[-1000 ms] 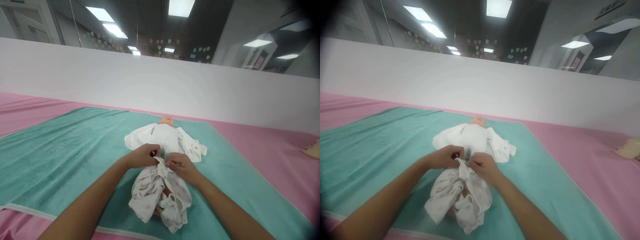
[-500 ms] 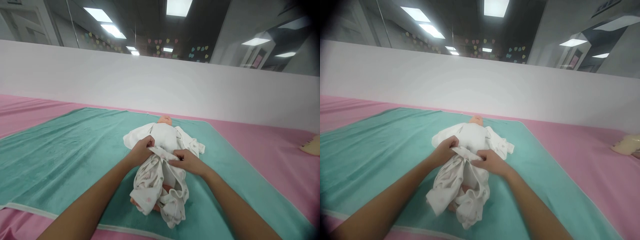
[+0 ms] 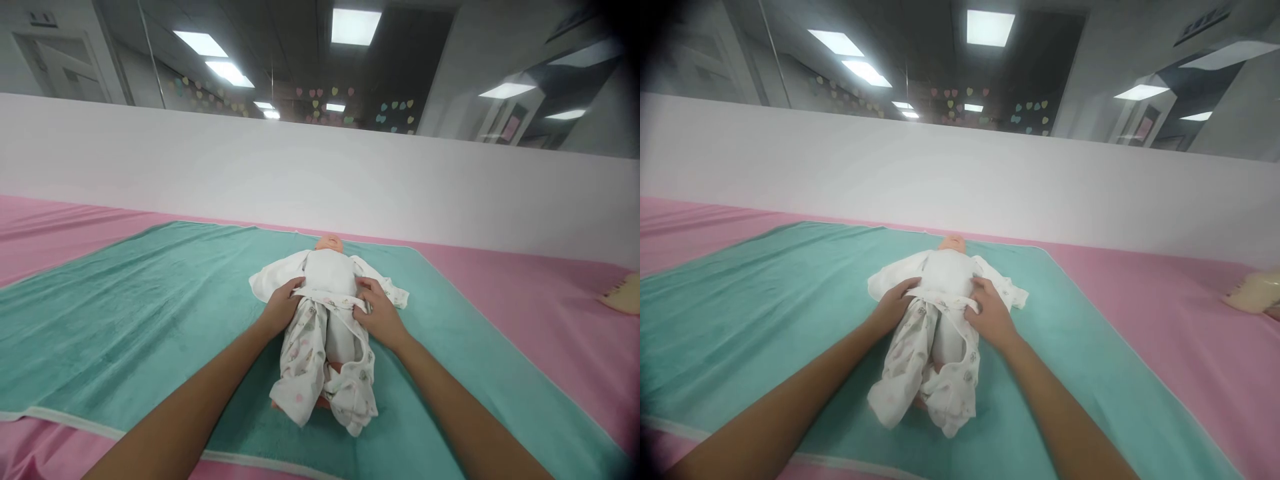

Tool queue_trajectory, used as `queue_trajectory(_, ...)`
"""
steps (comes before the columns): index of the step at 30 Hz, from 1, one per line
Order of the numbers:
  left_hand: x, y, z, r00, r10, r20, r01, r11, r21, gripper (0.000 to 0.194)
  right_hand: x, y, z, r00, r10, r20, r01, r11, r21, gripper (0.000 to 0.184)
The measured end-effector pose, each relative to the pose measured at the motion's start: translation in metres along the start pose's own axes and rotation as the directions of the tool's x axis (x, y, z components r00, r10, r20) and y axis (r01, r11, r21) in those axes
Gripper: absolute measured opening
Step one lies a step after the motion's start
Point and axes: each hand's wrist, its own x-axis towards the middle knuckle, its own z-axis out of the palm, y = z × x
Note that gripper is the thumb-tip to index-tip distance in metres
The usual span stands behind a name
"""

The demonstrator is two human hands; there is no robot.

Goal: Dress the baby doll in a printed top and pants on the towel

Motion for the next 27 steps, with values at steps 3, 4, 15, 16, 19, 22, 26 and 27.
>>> queue_trajectory(3, 0.004, -0.002, 0.002, 0.999, 0.029, -0.028, -0.029, 0.999, -0.017, 0.039, 0.004, 0.002, 0.007, 1.000, 0.004, -0.028, -0.005, 1.000, -0.031, 0.007)
queue_trajectory(4, 0.006, -0.003, 0.002, 0.999, 0.026, -0.032, -0.026, 1.000, -0.016, 0.038, 0.007, 0.003, 0.008, 0.999, 0.021, -0.036, -0.023, 0.999, -0.037, 0.007)
queue_trajectory(15, 0.048, -0.002, 0.016, 0.990, -0.076, 0.120, 0.111, 0.941, -0.318, 0.019, 0.068, 0.041, 0.027, 0.914, 0.375, -0.151, -0.332, 0.909, 0.251, 0.025)
queue_trajectory(16, 0.049, -0.004, 0.016, 0.981, -0.095, 0.170, 0.156, 0.907, -0.391, 0.022, 0.069, 0.047, 0.031, 0.902, 0.409, -0.135, -0.358, 0.886, 0.295, 0.028)
queue_trajectory(19, 0.047, -0.009, 0.013, 0.947, -0.094, 0.306, 0.252, 0.806, -0.535, 0.031, 0.064, 0.059, 0.040, 0.889, 0.448, -0.098, -0.387, 0.847, 0.364, 0.034)
queue_trajectory(22, 0.046, -0.011, 0.007, 0.906, -0.077, 0.415, 0.328, 0.748, -0.577, 0.035, 0.059, 0.062, 0.044, 0.895, 0.439, -0.077, -0.367, 0.823, 0.433, 0.035)
queue_trajectory(26, 0.046, -0.012, 0.004, 0.956, -0.077, 0.284, 0.226, 0.811, -0.539, 0.033, 0.057, 0.059, 0.043, 0.916, 0.379, -0.130, -0.274, 0.829, 0.488, 0.030)
queue_trajectory(27, 0.046, -0.012, 0.004, 0.971, -0.054, 0.233, 0.169, 0.845, -0.508, 0.031, 0.058, 0.058, 0.043, 0.926, 0.350, -0.141, -0.236, 0.829, 0.507, 0.027)
